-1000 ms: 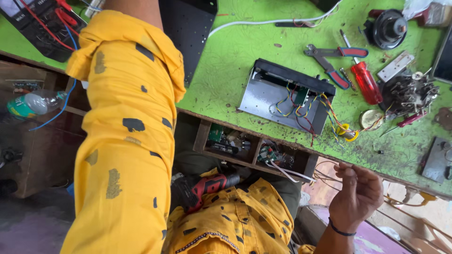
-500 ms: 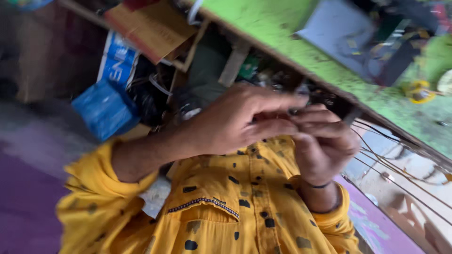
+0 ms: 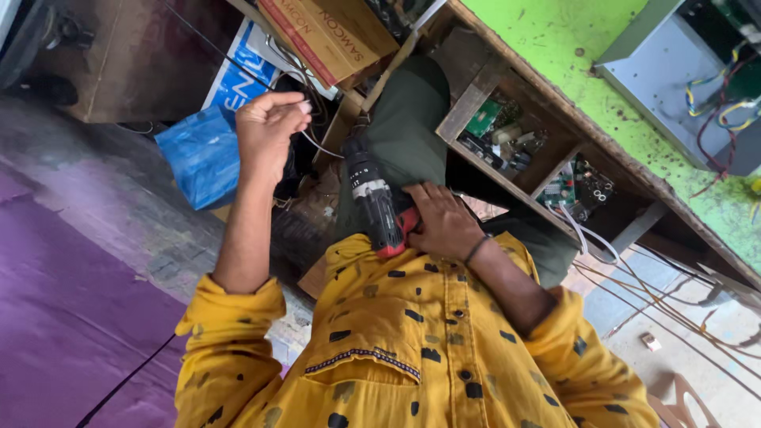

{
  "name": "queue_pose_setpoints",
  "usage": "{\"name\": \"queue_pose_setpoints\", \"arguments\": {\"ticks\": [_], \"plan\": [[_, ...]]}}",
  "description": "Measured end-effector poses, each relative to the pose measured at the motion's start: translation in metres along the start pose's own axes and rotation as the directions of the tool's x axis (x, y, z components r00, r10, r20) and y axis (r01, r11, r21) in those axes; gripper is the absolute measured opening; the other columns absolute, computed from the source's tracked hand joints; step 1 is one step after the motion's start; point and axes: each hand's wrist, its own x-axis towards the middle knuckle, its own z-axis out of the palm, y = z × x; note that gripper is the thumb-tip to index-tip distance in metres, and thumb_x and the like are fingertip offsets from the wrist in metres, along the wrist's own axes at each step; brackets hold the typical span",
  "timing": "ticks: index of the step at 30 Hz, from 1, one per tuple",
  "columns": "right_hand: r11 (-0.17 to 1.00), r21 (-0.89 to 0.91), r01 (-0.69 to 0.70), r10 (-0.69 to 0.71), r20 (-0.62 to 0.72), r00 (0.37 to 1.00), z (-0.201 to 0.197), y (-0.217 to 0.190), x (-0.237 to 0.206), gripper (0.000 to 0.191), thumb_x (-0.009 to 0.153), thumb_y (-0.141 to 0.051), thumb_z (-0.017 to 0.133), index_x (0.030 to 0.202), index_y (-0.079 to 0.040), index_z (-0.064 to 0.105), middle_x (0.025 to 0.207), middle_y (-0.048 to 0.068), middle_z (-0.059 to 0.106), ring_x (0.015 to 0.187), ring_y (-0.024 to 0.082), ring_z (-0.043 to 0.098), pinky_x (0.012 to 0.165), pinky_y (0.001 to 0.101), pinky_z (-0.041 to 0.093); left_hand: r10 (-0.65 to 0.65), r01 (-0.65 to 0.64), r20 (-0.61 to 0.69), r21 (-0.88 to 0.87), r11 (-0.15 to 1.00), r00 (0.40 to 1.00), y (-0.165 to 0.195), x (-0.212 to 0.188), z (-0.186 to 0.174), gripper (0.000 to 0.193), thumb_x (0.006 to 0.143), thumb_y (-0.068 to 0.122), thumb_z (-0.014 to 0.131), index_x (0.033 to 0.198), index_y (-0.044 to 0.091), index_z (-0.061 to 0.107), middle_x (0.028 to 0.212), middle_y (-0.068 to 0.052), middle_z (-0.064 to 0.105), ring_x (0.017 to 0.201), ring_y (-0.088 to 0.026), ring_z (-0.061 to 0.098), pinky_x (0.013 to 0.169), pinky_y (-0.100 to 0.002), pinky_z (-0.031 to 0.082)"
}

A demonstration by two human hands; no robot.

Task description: The person retrieves a drill bit from a container, inserts it into a cordless drill, and then uses the drill to remove screws from a car stereo unit. They then lift the stereo and inspect its underside.

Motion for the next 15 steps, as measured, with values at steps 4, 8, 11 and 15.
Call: {"name": "queue_pose_setpoints", "arguments": {"ticks": [4, 8, 11, 15], "plan": [[0.997, -0.076, -0.02, 0.011, -0.111, 0.994, 0.021, -0.005, 0.006, 0.078, 0.072, -0.026, 0.078, 0.141, -0.005, 0.049, 0.137, 0.021, 0.055, 0.131, 0.04, 0.05, 0.106, 0.0496, 0.042, -0.222, 0.201, -0.137, -0.153, 0.968, 0.965, -0.06, 0.012, -0.013, 0.015, 0.094, 0.01, 0.075, 0.105, 0.001, 0.07, 0.093, -0.009, 0.074, 0.075, -0.014, 0.071, 0.069, -0.026, 0.06], [1.0, -0.01, 0.024, -0.026, -0.164, 0.986, 0.023, -0.007, -0.003, 0.082, 0.069, -0.027, 0.079, 0.142, -0.003, 0.05, 0.132, 0.024, 0.055, 0.126, 0.041, 0.051, 0.104, 0.0497, 0.042, -0.272, 0.257, -0.041, -0.22, 0.941, 0.961, -0.088, -0.012, 0.017, 0.027, 0.108, 0.033, 0.067, 0.102, 0.007, 0.065, 0.111, -0.016, 0.075, 0.079, -0.014, 0.065, 0.071, -0.03, 0.054], [0.995, -0.031, 0.09, -0.095, -0.238, 0.967, 0.016, -0.013, -0.017, 0.078, 0.074, -0.027, 0.078, 0.142, 0.0, 0.052, 0.126, 0.021, 0.058, 0.123, 0.04, 0.054, 0.102, 0.0486, 0.044, -0.369, 0.387, 0.148, -0.536, 0.75, 0.918, -0.083, -0.027, 0.033, 0.028, 0.109, 0.041, 0.056, 0.1, 0.014, 0.055, 0.123, -0.022, 0.075, 0.078, -0.018, 0.064, 0.066, -0.035, 0.053], [0.972, -0.218, 0.084, -0.159, -0.352, 0.922, -0.007, -0.034, -0.053, 0.072, 0.078, -0.023, 0.077, 0.143, -0.002, 0.055, 0.108, 0.014, 0.059, 0.107, 0.033, 0.057, 0.091, 0.0469, 0.046, -0.413, 0.437, 0.171, -0.529, 0.728, 0.895, -0.018, -0.039, 0.067, 0.027, 0.101, 0.041, 0.045, 0.097, 0.015, 0.051, 0.126, -0.019, 0.067, 0.102, -0.03, 0.077, 0.078, -0.049, 0.065]]}}
